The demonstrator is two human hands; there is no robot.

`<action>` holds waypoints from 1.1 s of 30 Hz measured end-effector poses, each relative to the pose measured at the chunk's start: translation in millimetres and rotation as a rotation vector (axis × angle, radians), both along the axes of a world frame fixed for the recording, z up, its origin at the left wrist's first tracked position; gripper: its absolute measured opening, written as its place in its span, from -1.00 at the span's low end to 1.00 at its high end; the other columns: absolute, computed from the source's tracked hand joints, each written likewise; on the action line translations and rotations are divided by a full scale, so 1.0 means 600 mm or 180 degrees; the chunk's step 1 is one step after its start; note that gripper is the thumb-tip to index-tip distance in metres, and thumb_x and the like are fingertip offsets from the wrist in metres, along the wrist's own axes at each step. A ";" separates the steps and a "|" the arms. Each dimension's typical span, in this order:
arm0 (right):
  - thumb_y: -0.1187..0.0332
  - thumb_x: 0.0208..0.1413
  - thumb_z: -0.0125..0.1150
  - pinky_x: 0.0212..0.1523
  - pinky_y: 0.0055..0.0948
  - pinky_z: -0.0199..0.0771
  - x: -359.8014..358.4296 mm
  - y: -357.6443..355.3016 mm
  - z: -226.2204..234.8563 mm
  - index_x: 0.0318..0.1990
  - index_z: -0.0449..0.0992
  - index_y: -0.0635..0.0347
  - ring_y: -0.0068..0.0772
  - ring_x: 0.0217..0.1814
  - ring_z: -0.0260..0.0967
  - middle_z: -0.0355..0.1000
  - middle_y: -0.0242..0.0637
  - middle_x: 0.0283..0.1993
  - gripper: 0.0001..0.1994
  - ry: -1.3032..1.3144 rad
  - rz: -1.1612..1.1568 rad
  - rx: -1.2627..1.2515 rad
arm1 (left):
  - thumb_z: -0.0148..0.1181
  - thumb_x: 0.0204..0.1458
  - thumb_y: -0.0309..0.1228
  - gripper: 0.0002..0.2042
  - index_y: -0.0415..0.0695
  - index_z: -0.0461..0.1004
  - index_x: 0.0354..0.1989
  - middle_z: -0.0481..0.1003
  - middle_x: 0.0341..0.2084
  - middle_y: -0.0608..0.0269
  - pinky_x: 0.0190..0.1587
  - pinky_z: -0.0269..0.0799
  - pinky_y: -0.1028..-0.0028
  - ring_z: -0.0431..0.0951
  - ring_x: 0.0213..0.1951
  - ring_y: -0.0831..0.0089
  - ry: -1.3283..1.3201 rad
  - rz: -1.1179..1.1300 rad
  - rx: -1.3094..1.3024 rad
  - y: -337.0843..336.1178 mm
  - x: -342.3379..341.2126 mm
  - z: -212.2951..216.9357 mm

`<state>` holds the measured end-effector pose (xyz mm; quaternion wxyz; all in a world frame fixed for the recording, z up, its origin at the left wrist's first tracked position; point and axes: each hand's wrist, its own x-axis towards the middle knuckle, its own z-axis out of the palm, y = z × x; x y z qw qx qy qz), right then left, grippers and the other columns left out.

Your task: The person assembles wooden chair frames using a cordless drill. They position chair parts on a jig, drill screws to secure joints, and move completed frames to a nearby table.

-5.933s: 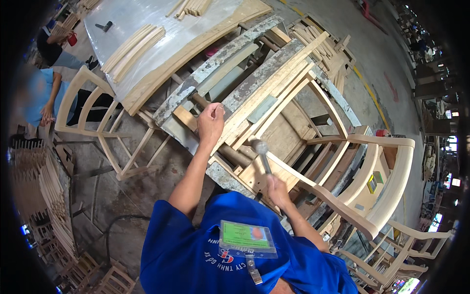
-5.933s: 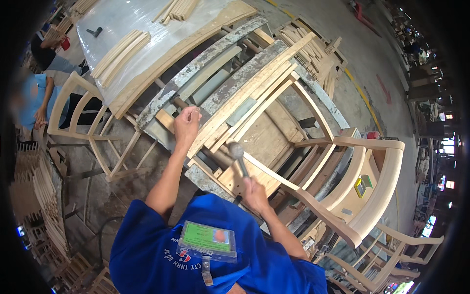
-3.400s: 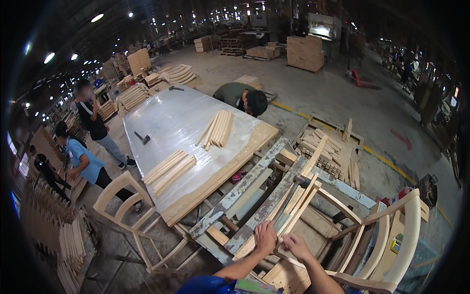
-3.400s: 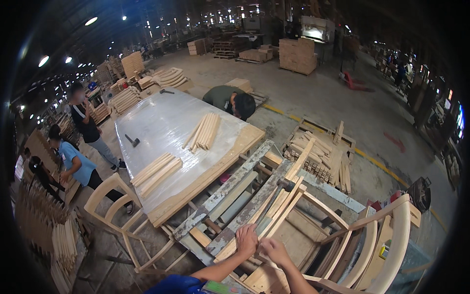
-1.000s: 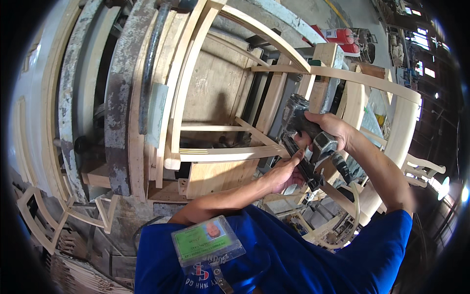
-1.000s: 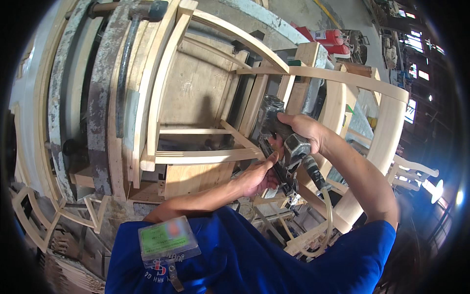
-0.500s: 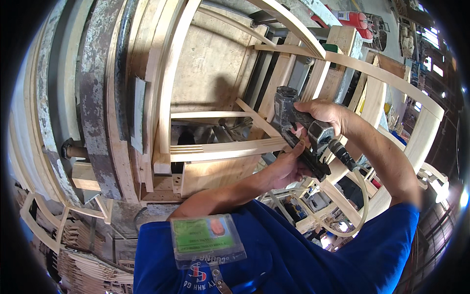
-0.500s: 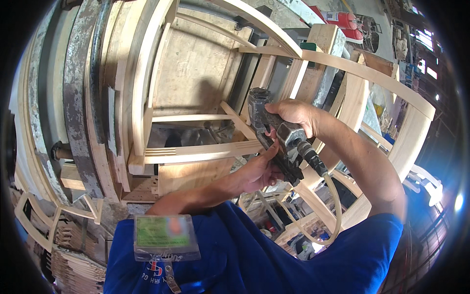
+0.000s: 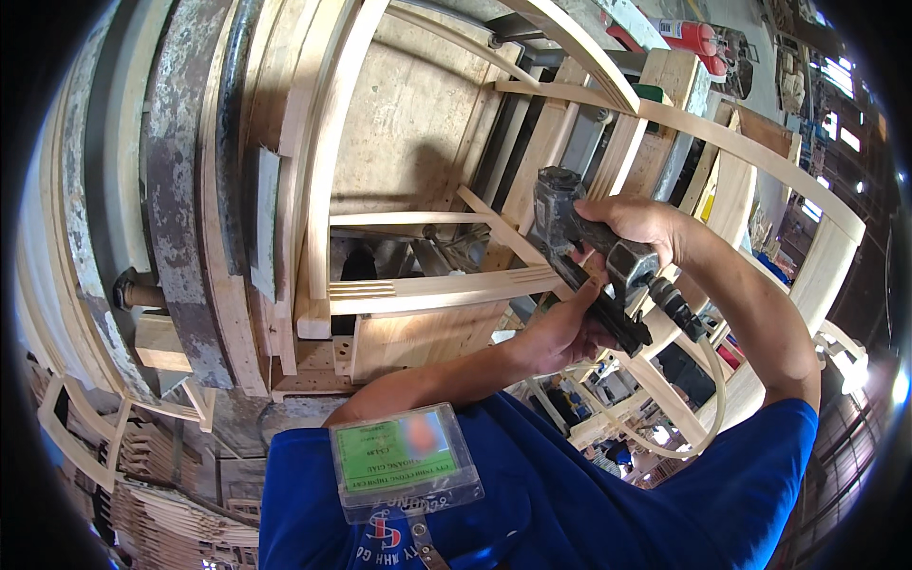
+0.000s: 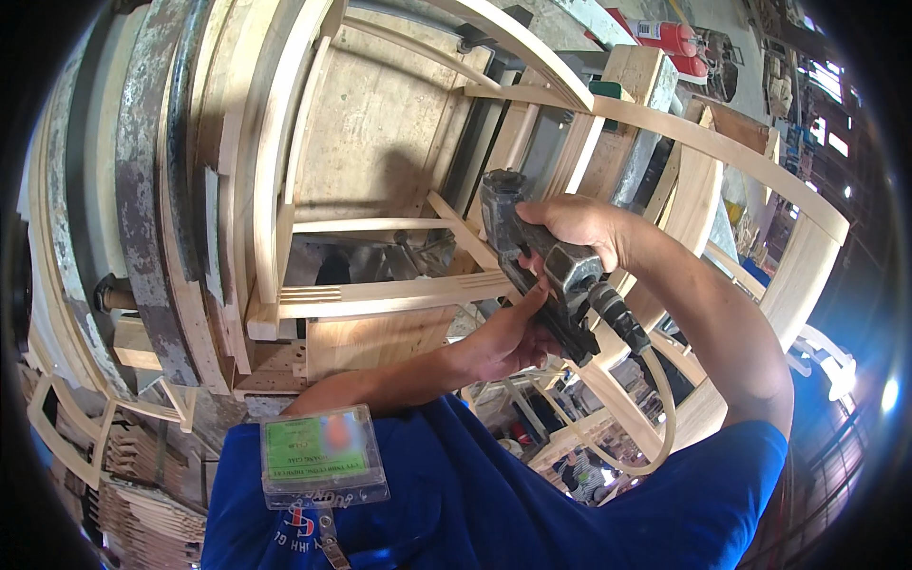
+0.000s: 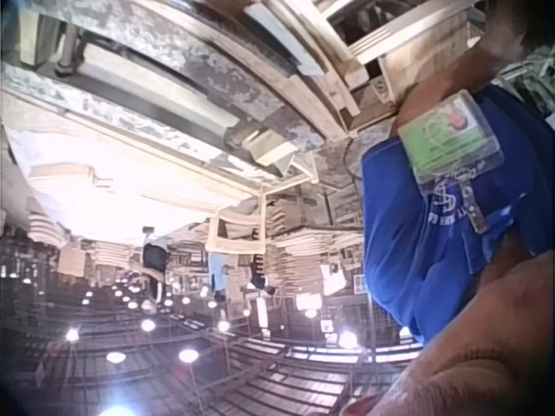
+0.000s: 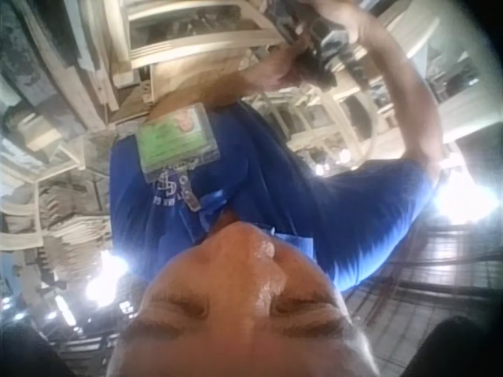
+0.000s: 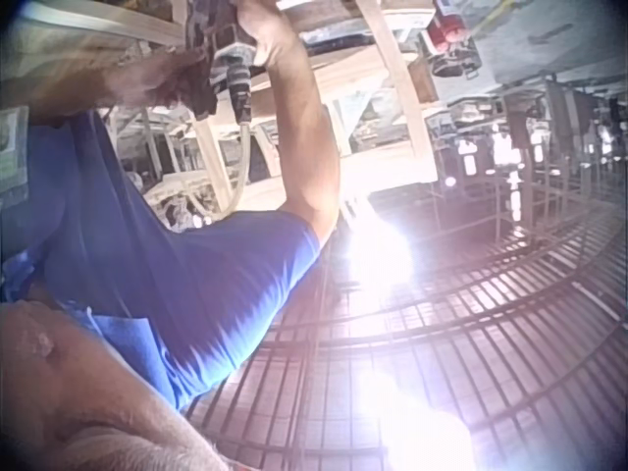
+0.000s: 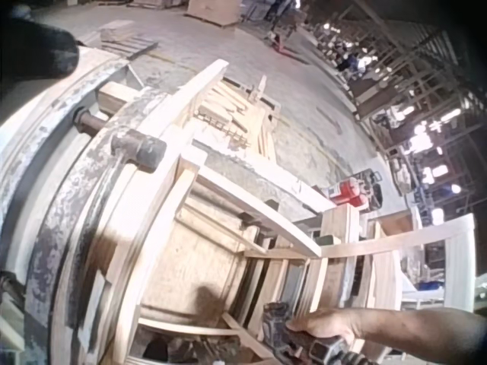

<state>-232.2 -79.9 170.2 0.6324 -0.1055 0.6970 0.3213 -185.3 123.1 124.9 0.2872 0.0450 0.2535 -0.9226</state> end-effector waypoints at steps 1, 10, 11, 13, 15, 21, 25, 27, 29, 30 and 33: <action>0.06 0.53 -0.22 -0.48 -0.27 0.65 0.003 -0.001 0.006 0.07 0.44 0.35 -0.41 -0.50 0.47 0.46 -0.19 -0.33 -0.53 0.0011 0.0112 -0.0014 | -0.32 0.44 0.16 -0.45 -0.03 0.46 0.07 0.70 -0.19 0.14 -0.51 0.23 0.57 0.72 -0.24 0.42 0.0022 -0.0018 0.0033 -0.002 0.001 0.003; -0.01 0.51 -0.16 -0.50 -0.32 0.67 -0.009 0.000 0.024 -0.15 0.42 0.38 -0.42 -0.54 0.51 0.45 -0.25 -0.46 -0.48 0.0058 -0.0049 0.0025 | -0.39 0.45 0.15 -0.40 -0.09 0.48 0.04 0.70 -0.19 0.15 -0.46 0.24 0.56 0.69 -0.27 0.48 0.0067 -0.0138 0.0017 0.002 -0.013 0.009; -0.01 0.51 -0.16 -0.50 -0.32 0.67 -0.011 -0.001 0.021 -0.14 0.42 0.38 -0.43 -0.54 0.51 0.45 -0.25 -0.46 -0.49 0.0023 -0.0054 0.0027 | -0.40 0.46 0.14 -0.40 -0.09 0.48 0.04 0.70 -0.19 0.14 -0.46 0.24 0.55 0.69 -0.27 0.49 0.0087 -0.0135 0.0032 0.002 -0.013 0.008; -0.01 0.51 -0.16 -0.50 -0.32 0.66 -0.013 -0.002 0.019 -0.12 0.42 0.38 -0.44 -0.54 0.50 0.45 -0.25 -0.46 -0.49 0.0012 -0.0127 0.0025 | -0.41 0.46 0.13 -0.40 -0.10 0.48 0.04 0.70 -0.20 0.13 -0.47 0.25 0.53 0.70 -0.27 0.48 0.0118 -0.0110 0.0018 0.002 -0.013 0.007; -0.01 0.52 -0.17 -0.52 -0.33 0.65 -0.004 0.001 0.024 -0.09 0.42 0.39 -0.46 -0.54 0.50 0.46 -0.25 -0.44 -0.49 0.0063 -0.0255 0.0021 | -0.42 0.47 0.12 -0.40 -0.11 0.48 0.03 0.70 -0.21 0.11 -0.48 0.28 0.51 0.71 -0.26 0.47 0.0141 -0.0058 -0.0036 0.006 -0.015 0.003; 0.01 0.52 -0.18 -0.61 -0.45 0.60 0.035 -0.007 0.055 0.06 0.39 0.35 -0.49 -0.59 0.46 0.42 -0.31 -0.44 -0.52 -0.0060 0.0731 -0.0256 | -0.29 0.32 0.36 -0.29 -0.07 0.45 0.09 0.67 -0.16 0.08 -0.32 0.39 0.45 0.68 -0.21 0.28 -0.0275 -0.0236 -0.0281 0.003 0.011 -0.018; 0.20 0.48 -0.09 -0.27 -0.39 0.68 0.083 -0.003 0.071 0.18 0.34 0.44 -0.29 -0.20 0.65 0.49 0.15 -0.01 -0.59 -0.1441 0.4291 -0.0598 | -0.21 0.06 0.59 0.24 -0.41 -0.20 0.51 0.32 0.29 -0.37 0.24 0.43 -0.11 0.37 0.33 -0.17 -0.1140 0.0295 0.0460 -0.030 0.122 -0.077; 0.31 0.39 -0.03 -0.12 -0.35 0.66 0.083 0.028 0.054 0.29 0.22 0.57 -0.17 -0.06 0.63 0.33 0.32 0.20 -0.52 -0.1097 0.5106 -0.0975 | -0.16 0.10 0.55 0.15 -0.37 -0.05 0.49 0.36 0.29 -0.26 0.29 0.37 -0.09 0.38 0.34 -0.05 -0.1371 0.0535 0.0821 -0.076 0.185 -0.087; 0.39 0.32 0.02 -0.02 -0.31 0.65 0.091 0.049 0.056 0.36 0.10 0.68 -0.07 0.01 0.63 0.20 0.45 0.34 -0.42 -0.0848 0.5911 -0.1122 | -0.05 0.13 0.48 0.00 -0.28 0.24 0.38 0.47 0.21 -0.06 0.30 0.36 -0.02 0.45 0.28 0.12 -0.1208 0.0554 0.0132 -0.102 0.193 -0.126; 0.42 0.29 0.03 0.00 -0.29 0.64 0.097 0.054 0.061 0.38 0.04 0.72 -0.03 0.02 0.63 0.16 0.50 0.36 -0.37 -0.0779 0.6290 -0.1081 | 0.08 0.15 0.37 -0.21 -0.12 0.42 0.26 0.55 0.12 0.14 0.29 0.36 0.06 0.50 0.20 0.26 -0.1351 0.0443 0.0090 -0.118 0.174 -0.136; 0.47 0.19 0.12 0.03 -0.31 0.63 0.083 0.053 0.042 0.44 -0.08 0.73 0.06 0.05 0.62 0.08 0.59 0.39 -0.24 -0.0349 0.6591 -0.1175 | 0.28 0.17 0.16 -0.42 0.01 0.48 0.21 0.58 0.04 0.29 0.17 0.50 0.20 0.55 0.09 0.39 -0.1455 0.0732 0.0281 -0.153 0.107 -0.158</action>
